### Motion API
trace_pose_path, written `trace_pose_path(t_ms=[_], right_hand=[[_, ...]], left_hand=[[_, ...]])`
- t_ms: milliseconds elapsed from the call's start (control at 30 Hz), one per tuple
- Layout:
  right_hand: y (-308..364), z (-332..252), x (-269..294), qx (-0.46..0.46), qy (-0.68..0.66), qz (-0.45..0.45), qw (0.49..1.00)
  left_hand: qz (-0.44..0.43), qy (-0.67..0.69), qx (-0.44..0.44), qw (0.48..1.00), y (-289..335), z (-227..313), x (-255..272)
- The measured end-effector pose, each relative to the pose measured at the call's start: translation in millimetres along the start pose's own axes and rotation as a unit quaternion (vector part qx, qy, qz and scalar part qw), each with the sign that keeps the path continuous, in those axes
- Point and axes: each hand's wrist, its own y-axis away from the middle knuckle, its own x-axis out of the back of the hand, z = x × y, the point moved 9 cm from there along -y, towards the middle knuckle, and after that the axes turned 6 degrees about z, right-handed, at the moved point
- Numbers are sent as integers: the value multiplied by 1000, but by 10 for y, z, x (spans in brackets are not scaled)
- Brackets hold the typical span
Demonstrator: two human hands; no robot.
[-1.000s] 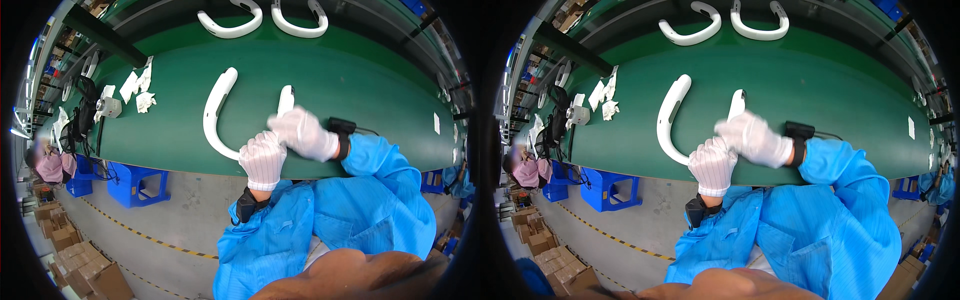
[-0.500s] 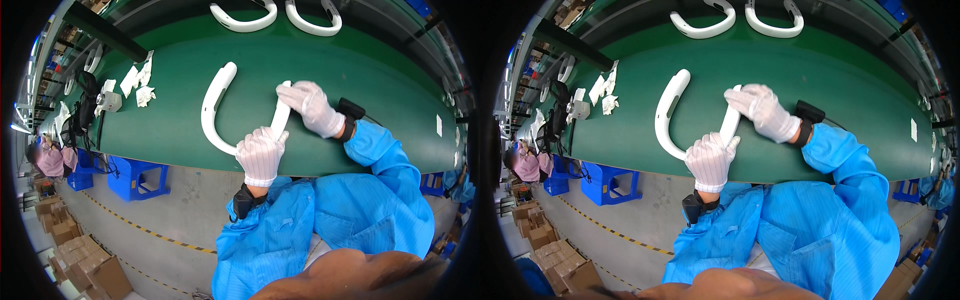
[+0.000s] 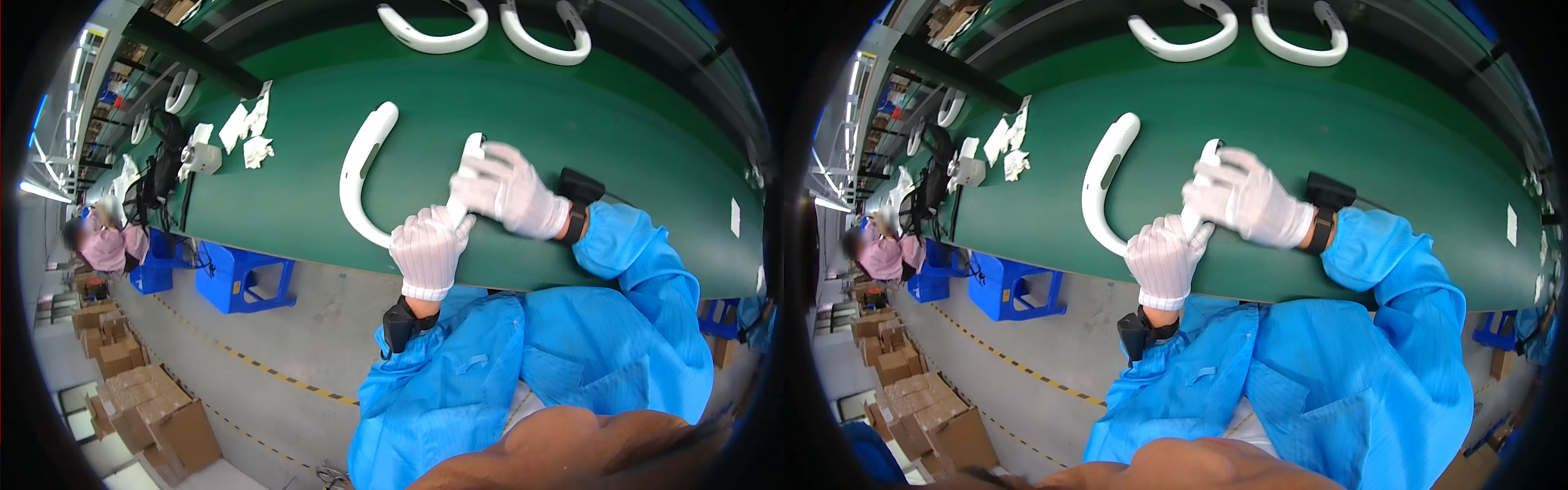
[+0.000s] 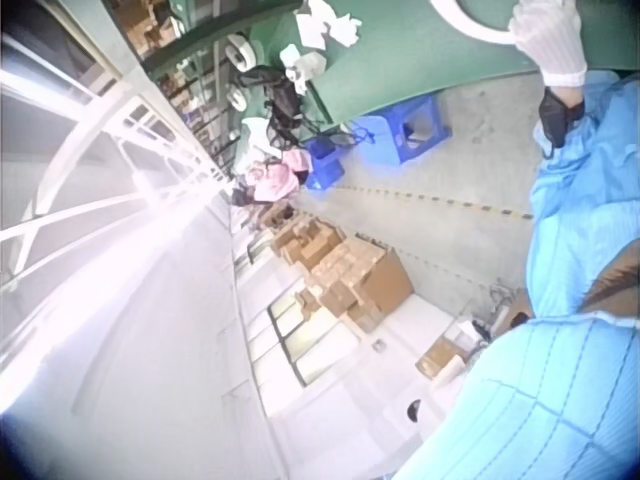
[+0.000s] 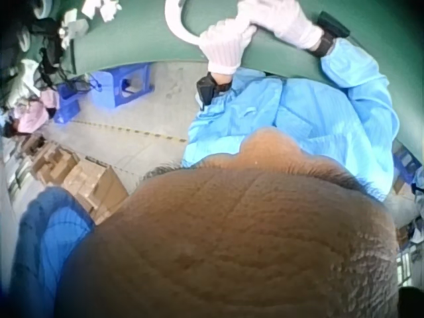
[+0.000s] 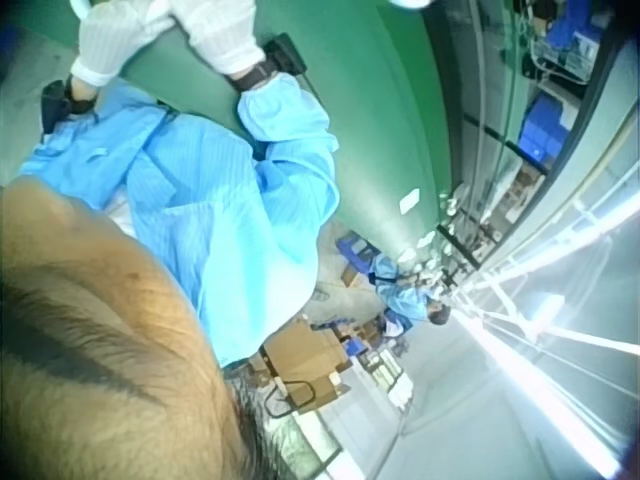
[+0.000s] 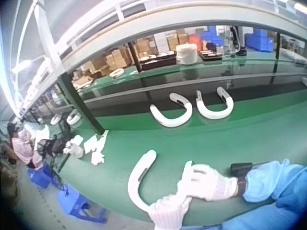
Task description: The person picks up a neck massager, wipes its surface with a cloth, and places it back on the table, repeating the process with a second massager.
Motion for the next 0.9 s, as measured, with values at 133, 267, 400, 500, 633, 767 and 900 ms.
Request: trace_pose_path(t_ms=[133,267,400,500,633,767,900], right_hand=[[10,438,55,-29,19,60,998],[-26,-171,-77,-7,-102,-30,994],[-69,145,-1,-22,-1,-12,1000],[54,588,-29,-70,-4,51,996],[282,1084,-297,-226,-76,-11,971],[412,1357,-356,-342,-268,39,900],[243,1297,-155,-261,-245,13,934]], left_hand=[[3,0,-10,1000,-41,60,29],[-9,-30,2,999,11,22,-10],[-26,-42,12,999,-21,87,23],[-48,-46,6,998,-40,110,10],[-62,-38,-3,997,-81,102,28],[-85,30,-4,996,-104,89,-25],[-45,81,7,996,-215,-20,118]])
